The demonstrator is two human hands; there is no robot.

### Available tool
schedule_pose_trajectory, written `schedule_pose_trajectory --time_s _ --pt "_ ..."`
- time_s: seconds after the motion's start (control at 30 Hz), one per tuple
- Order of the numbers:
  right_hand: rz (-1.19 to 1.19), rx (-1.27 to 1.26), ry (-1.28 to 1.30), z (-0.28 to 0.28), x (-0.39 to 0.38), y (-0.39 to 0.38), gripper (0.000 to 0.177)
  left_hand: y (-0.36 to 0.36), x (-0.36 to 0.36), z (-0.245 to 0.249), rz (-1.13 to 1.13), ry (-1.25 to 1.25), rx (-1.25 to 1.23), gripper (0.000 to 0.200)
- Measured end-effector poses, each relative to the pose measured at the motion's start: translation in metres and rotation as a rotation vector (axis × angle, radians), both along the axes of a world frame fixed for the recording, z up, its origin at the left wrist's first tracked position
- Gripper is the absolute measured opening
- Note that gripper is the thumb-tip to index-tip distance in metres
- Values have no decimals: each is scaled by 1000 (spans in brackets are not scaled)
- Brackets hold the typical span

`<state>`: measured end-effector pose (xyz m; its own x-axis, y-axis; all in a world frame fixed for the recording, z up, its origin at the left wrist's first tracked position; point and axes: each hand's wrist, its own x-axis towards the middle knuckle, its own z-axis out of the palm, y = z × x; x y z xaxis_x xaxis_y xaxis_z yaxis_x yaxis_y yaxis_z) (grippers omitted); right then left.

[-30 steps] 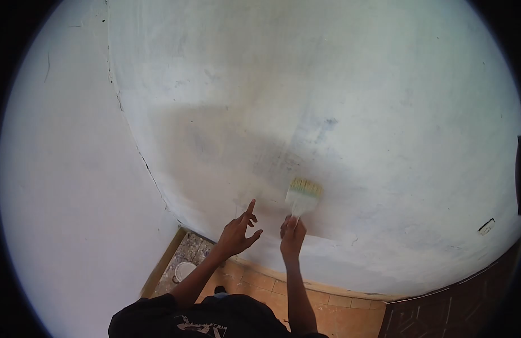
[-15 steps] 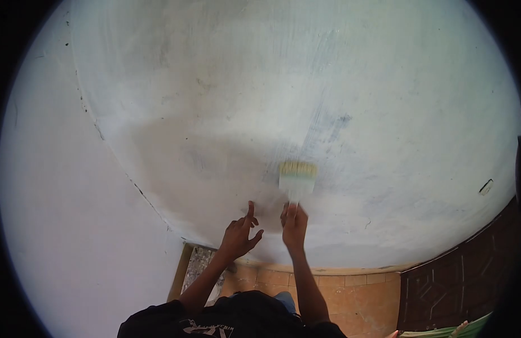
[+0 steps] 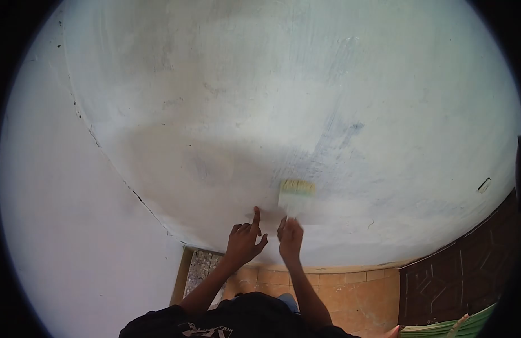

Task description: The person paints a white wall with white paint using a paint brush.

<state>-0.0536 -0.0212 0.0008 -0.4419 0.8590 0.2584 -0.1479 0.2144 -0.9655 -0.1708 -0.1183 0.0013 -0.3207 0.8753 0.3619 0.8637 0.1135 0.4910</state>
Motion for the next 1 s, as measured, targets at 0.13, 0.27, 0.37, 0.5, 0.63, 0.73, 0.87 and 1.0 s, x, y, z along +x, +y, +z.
schedule_pose_trajectory --time_s 0.13,0.27,0.37,0.5,0.63,0.73,0.87,1.0 --pt "-70 -6 -63 -51 10 -35 47 2 -3 -8 -5 24 9 91" --pt "-15 -6 65 34 8 -9 47 3 -3 -11 -22 0 20 92" --pt "2 34 130 51 10 15 46 2 0 -8 -22 3 5 93" --pt "27 -11 13 -34 25 5 44 -3 -3 -4 -33 25 -15 95" --pt "18 -85 -69 -21 42 -28 49 0 -4 0 -34 22 -27 97" --pt "25 67 -43 54 37 -7 52 -2 1 -3 -31 3 -28 98" --pt "73 -67 90 69 28 22 50 -4 3 2 -56 -67 -1 100" --pt "-103 112 -43 -41 35 0 52 -18 -1 2 -80 -185 59 98"
